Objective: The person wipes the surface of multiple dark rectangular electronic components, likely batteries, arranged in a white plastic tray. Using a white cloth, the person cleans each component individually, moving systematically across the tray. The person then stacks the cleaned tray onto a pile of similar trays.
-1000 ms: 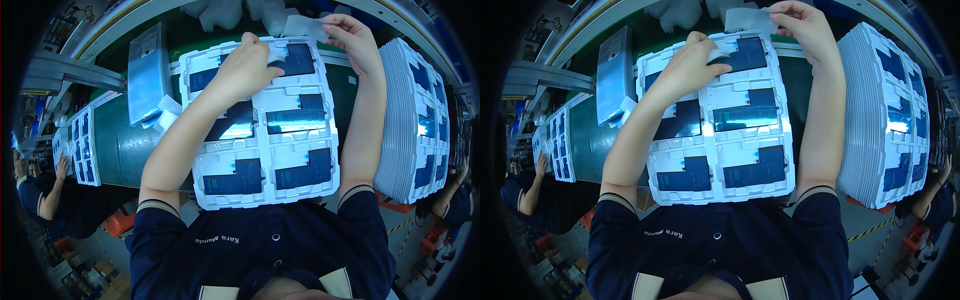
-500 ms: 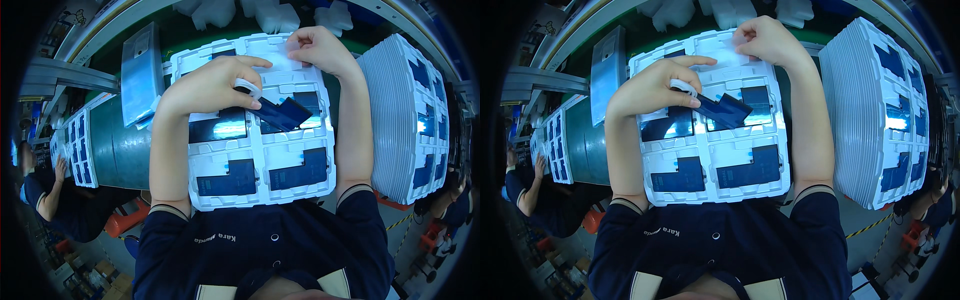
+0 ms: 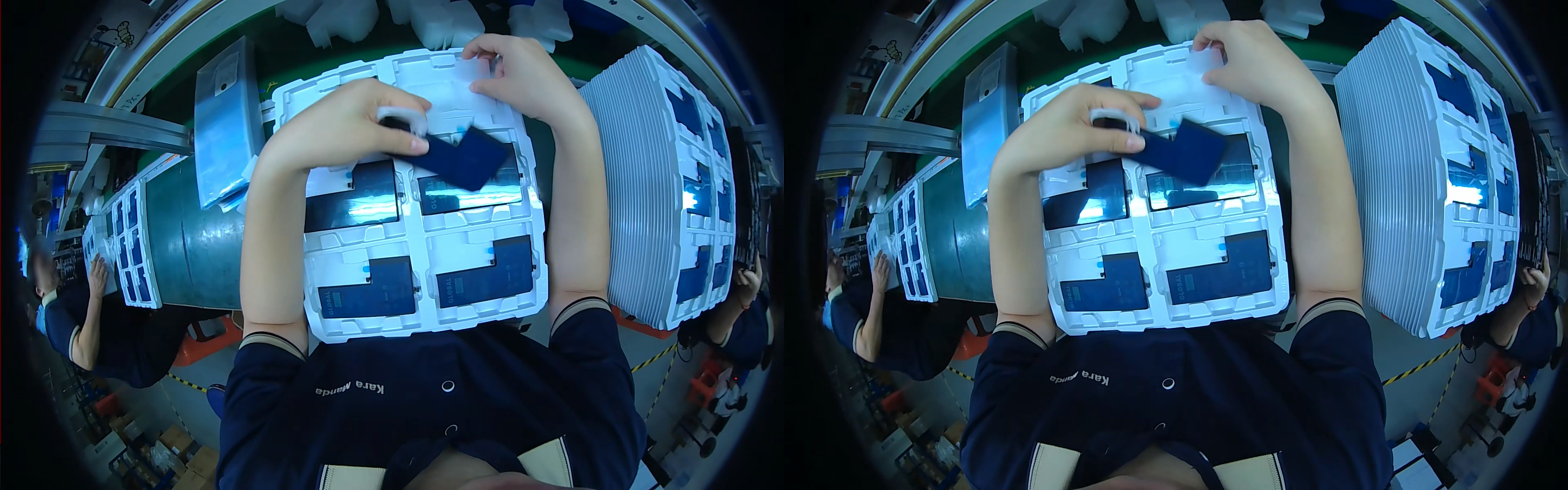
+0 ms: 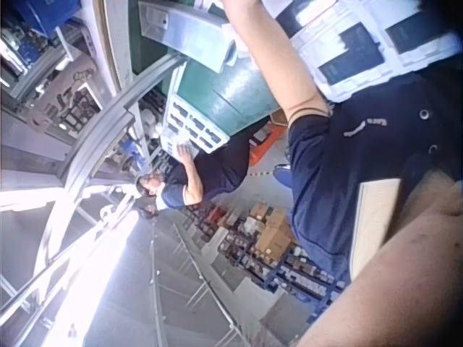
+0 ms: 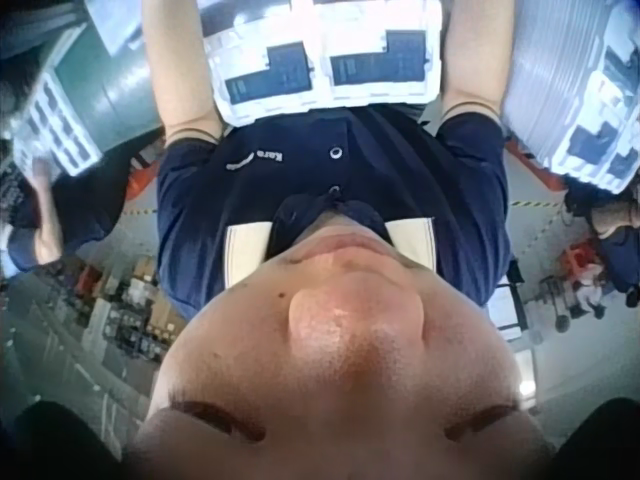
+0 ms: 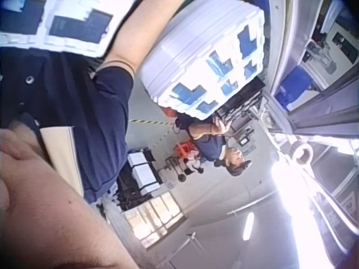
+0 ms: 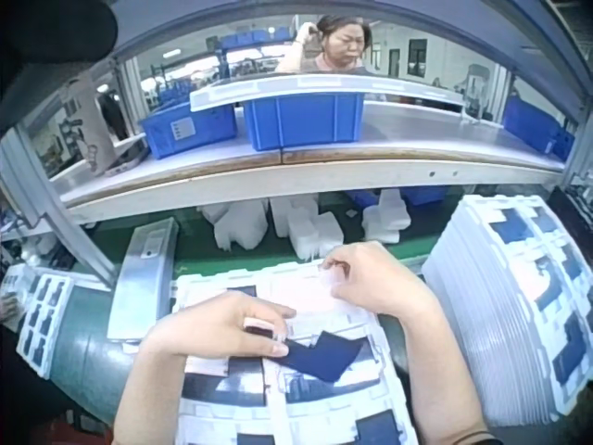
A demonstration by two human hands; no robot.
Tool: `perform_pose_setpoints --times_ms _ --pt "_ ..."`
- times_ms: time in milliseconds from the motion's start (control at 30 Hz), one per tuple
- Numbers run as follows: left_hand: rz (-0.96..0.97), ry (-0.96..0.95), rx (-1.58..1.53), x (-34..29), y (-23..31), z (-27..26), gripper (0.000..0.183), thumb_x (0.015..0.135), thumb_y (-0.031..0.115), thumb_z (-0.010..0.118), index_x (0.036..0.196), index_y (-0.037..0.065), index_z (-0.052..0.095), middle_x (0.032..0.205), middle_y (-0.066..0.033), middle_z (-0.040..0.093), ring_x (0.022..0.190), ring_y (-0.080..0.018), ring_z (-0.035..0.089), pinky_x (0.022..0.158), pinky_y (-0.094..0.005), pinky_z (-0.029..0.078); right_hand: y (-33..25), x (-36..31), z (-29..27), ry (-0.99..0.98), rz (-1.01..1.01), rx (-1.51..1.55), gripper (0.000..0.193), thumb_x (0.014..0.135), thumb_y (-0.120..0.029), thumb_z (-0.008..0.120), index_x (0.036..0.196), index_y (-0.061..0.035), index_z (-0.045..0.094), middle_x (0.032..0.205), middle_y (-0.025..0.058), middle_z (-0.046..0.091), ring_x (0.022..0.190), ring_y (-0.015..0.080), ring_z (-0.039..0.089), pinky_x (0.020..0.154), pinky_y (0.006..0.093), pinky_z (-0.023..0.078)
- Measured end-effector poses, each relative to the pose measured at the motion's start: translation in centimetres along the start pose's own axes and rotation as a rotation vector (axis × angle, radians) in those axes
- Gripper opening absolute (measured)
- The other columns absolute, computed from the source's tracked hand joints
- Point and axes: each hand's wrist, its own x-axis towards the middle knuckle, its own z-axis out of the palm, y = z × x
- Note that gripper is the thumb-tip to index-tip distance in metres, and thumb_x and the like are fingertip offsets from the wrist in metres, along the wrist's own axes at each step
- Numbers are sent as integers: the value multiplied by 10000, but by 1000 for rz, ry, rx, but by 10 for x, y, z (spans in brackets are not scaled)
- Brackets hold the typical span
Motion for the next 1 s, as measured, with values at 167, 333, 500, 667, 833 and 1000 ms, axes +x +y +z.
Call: perform_pose_setpoints --times_ms 167,333,500,667,833,1000 --pt "-258 396 -166 17 3 9 318 765 291 735 952 37 698 997 -101 661 911 -232 602 780 -293 454 28 6 -8 36 -9 69 228 858 -143 637 1066 -53 664 896 81 648 774 178 591 690 297 501" --pt "-88 480 208 35 -19 24 354 752 301 748 967 24 696 1121 -118 601 964 -264 601 811 -337 479 28 6 -17 -13 117 240 277 894 -283 632 1055 -63 679 893 48 627 823 146 574 719 265 469" --pt "-26 582 404 33 -10 39 350 748 286 762 1001 50 707 1135 -120 571 987 -272 597 805 -350 495 34 1 -10 -30 -77 113 323 840 -314 701 1063 -81 685 902 40 602 795 145 544 709 246 453" --pt "68 684 -328 19 7 26 407 854 333 652 1137 42 625 1109 -128 586 1004 -237 594 830 -374 493 25 -2 -18 144 -180 25 373 839 -308 702 1129 -79 653 917 19 603 734 102 513 647 216 443" --pt "38 630 -1406 -3 42 40 380 998 295 384 1246 16 455 1079 -122 573 1042 -224 561 921 -389 468 -46 -40 -21 -100 -35 795 432 794 -295 757 1089 -16 610 898 55 636 733 93 580 642 235 458" --pt "48 633 -1387 -8 42 65 419 1006 312 386 1300 16 417 1108 -108 565 1134 -257 529 986 -415 445 -53 -68 3 -125 100 1025 212 819 -109 721 966 -29 591 846 17 630 755 58 591 677 191 477"
